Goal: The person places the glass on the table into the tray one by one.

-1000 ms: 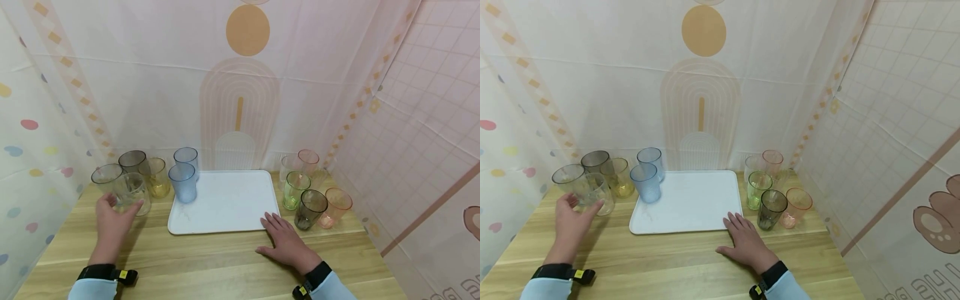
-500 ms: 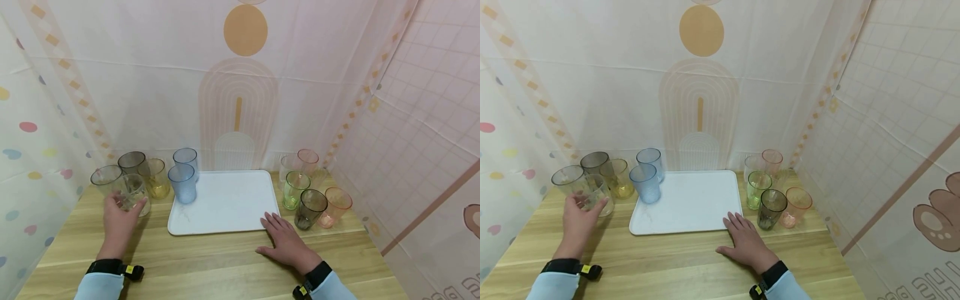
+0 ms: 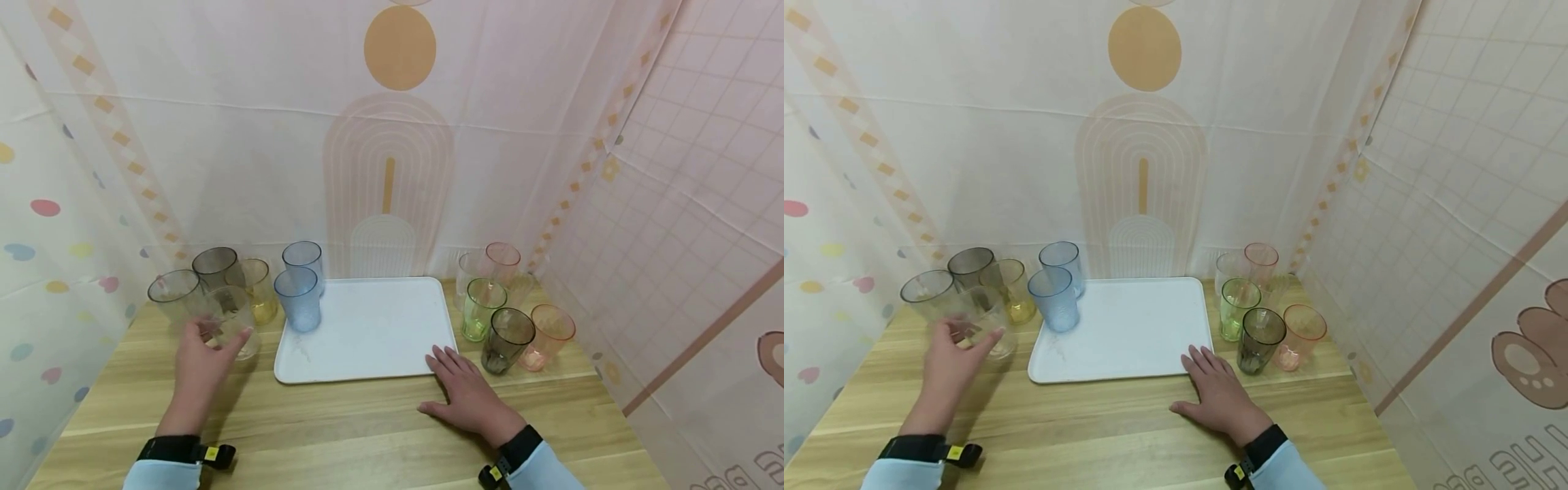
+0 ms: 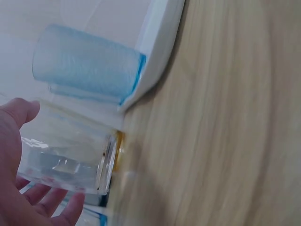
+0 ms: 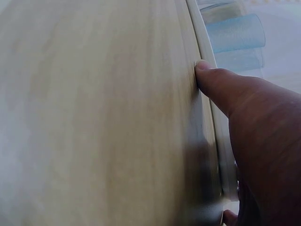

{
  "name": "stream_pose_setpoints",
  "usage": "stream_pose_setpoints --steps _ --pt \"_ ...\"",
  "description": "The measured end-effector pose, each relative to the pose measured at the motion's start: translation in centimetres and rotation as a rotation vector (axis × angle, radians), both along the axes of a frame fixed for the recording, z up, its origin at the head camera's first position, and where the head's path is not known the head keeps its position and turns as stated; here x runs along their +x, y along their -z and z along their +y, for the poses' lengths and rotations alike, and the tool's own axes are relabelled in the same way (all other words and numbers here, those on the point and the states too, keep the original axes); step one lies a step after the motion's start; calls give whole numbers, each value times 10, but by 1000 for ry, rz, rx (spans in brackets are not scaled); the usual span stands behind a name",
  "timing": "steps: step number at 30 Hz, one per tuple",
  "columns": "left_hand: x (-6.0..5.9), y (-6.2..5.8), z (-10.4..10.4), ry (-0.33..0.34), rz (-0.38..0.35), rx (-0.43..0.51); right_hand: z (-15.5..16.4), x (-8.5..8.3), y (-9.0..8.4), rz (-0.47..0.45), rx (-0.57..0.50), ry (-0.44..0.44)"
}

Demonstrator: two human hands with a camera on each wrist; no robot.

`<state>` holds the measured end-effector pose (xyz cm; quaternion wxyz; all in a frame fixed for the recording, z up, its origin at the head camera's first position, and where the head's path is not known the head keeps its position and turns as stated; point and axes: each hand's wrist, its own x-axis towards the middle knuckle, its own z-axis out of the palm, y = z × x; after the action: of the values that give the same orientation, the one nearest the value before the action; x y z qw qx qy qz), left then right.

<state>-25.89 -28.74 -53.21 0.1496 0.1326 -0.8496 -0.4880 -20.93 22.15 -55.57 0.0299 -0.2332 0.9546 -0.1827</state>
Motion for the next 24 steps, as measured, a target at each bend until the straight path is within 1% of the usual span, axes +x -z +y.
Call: stream_pose_setpoints --steps 3,10,18,24 --pt "7 -6 11 47 9 -20 0 1 0 4 -3 1" --pt "19 -18 36 169 10 -2 1 1 0 1 1 -2" --pt "21 -22 62 270 14 -6 1 0 0 0 4 -3" --pt "23 -25 75 307 31 0 1 0 0 -9 11 -4"
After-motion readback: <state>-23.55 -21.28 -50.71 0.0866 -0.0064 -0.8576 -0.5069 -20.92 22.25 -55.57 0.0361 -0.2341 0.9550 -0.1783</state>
